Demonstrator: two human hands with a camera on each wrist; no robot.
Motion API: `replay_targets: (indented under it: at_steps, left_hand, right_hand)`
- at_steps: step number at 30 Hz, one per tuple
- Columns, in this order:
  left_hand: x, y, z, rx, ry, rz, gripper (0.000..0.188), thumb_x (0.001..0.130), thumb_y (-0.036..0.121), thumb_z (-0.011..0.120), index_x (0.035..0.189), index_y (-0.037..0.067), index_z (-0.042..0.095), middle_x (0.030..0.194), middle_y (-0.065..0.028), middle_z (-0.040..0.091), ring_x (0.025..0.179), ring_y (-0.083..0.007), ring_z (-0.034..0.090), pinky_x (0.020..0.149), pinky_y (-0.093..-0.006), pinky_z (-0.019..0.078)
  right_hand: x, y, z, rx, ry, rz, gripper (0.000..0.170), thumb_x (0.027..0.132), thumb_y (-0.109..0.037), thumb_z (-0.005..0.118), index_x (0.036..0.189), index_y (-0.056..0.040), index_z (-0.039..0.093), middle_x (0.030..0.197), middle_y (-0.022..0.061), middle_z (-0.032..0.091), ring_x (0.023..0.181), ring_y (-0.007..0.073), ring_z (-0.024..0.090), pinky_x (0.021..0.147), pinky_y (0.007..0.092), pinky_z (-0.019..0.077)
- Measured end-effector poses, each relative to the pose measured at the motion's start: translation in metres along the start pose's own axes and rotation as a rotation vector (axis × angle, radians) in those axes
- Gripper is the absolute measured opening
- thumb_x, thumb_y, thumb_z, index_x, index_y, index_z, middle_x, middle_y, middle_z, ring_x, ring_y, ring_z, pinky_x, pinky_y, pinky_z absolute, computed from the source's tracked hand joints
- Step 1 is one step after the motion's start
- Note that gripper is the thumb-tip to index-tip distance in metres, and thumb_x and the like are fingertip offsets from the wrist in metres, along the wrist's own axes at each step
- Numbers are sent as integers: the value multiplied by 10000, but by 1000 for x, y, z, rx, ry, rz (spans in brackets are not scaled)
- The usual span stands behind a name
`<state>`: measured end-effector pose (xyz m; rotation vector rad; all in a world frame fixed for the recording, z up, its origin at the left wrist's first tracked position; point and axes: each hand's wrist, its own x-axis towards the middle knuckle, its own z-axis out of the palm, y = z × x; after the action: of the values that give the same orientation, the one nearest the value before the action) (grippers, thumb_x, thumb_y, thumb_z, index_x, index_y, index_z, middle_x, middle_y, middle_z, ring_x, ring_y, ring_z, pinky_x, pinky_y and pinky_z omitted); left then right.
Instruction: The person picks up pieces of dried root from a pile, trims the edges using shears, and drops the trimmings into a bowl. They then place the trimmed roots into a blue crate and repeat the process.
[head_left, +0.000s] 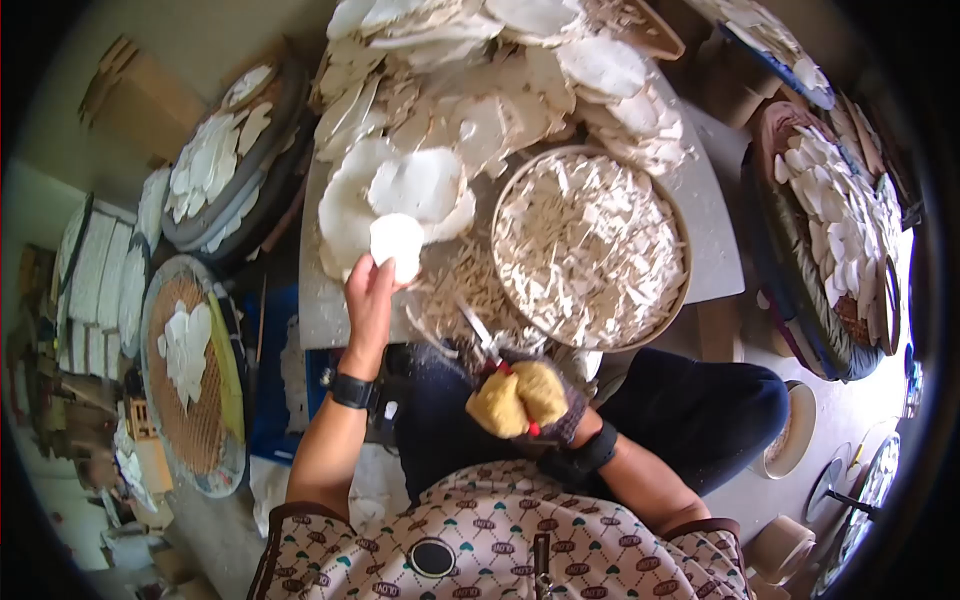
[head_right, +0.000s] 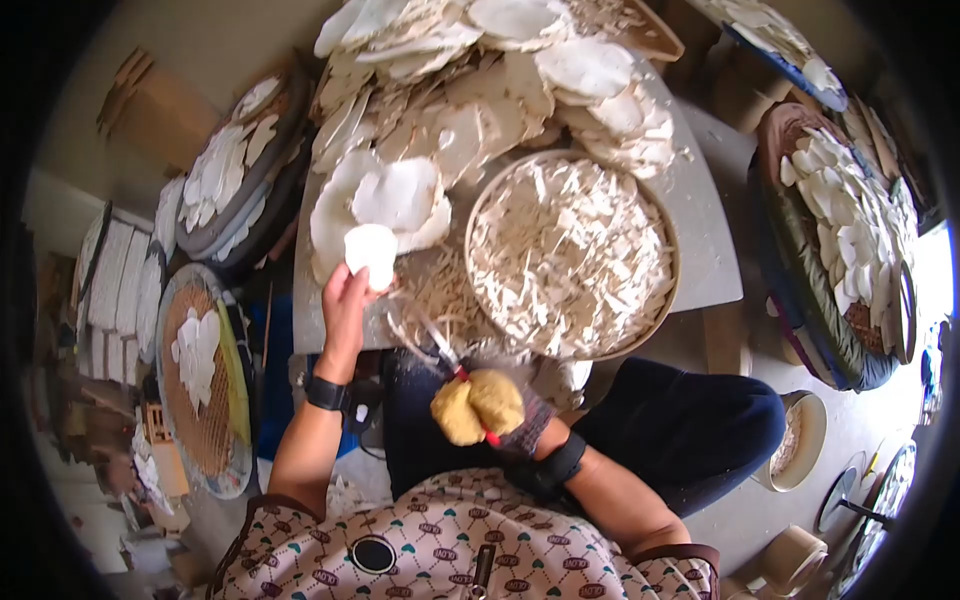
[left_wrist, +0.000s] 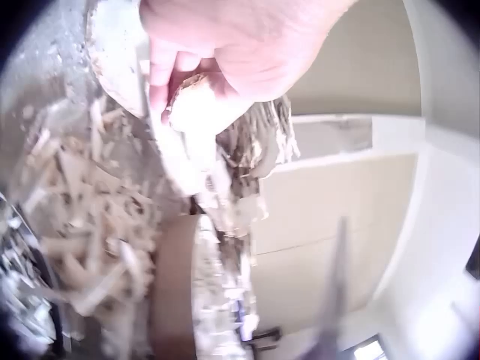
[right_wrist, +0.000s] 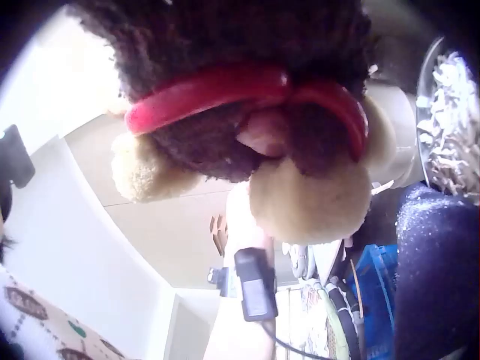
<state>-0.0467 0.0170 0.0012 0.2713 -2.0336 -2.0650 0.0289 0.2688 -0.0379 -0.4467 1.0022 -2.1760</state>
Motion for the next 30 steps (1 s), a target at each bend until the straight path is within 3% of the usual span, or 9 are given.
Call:
replay_targets:
  at_steps: [3, 5, 9, 14, 18, 22, 25, 26, 30]
  left_hand:
    - [-17, 35, 10, -314, -73, -233, 249, 900, 133, 476, 1106, -2, 513, 1016, -145, 618, 848, -277, 647, 699, -315, 536]
    - [-27, 40, 14, -343, -106, -242, 269, 884, 109, 503, 1132, 5, 497, 1021, -138, 617, 851, -275, 646, 697, -305, 536]
    - [-43, 42, 26, -314, -115, -241, 312, 863, 77, 534, 1161, 11, 467, 1023, -125, 615, 846, -261, 647, 695, -299, 536]
    - [-51, 40, 34, -282, -117, -236, 271, 870, 76, 540, 1118, -2, 462, 989, -129, 619, 792, -233, 654, 655, -272, 539]
    - [-55, 38, 38, -232, -110, -254, 263, 877, 95, 536, 1112, -6, 476, 981, -128, 620, 794, -230, 650, 664, -272, 526]
    - [-66, 26, 40, -241, -100, -279, 269, 883, 91, 523, 1125, -14, 467, 1001, -137, 610, 793, -233, 645, 656, -273, 528]
    - [-68, 23, 44, -246, -76, -243, 356, 880, 72, 521, 1213, 23, 407, 1036, -140, 601, 790, -231, 644, 645, -275, 540]
    - [-73, 23, 45, -241, -59, -231, 397, 878, 66, 521, 1249, 38, 382, 1048, -141, 598, 790, -231, 644, 643, -275, 542]
    - [-84, 23, 54, -226, -14, -212, 584, 870, 43, 526, 1369, 143, 239, 1117, -151, 569, 855, -231, 629, 677, -297, 545]
  right_hand:
    - [0, 1, -9, 230, -85, -110, 258, 877, -82, 490, 1119, 8, 503, 1089, 156, 574, 1016, 219, 568, 863, 308, 447]
    - [-8, -5, -3, -697, 32, -319, 285, 865, -102, 524, 1131, -5, 498, 1130, 148, 560, 1060, 218, 549, 889, 319, 441]
    - [-3, 5, -10, 111, 96, 20, 293, 847, -73, 557, 1133, -24, 515, 1126, 91, 580, 1039, 203, 568, 907, 310, 444]
    - [-2, -2, -1, -445, 85, -143, 244, 869, -75, 529, 1105, -13, 528, 1083, 98, 595, 987, 183, 591, 863, 309, 476]
    - [3, 10, -11, 225, 118, -9, 230, 878, -80, 512, 1096, -8, 528, 1067, 112, 596, 964, 179, 594, 850, 317, 483]
    - [14, -13, 4, -1016, 148, -441, 188, 861, -116, 464, 950, 7, 574, 893, 90, 646, 846, 188, 613, 717, 287, 484]
    - [12, 18, -11, -533, 128, -280, 191, 887, -127, 506, 1027, -1, 542, 1006, 111, 611, 892, 207, 597, 795, 286, 471]
    - [14, 26, -13, 393, 23, -128, 229, 901, -139, 517, 1084, -2, 519, 1061, 100, 587, 964, 189, 574, 863, 296, 458]
    - [14, 30, -10, -387, 168, -248, 223, 914, -137, 495, 1079, 10, 525, 1065, 102, 585, 998, 171, 559, 884, 307, 457]
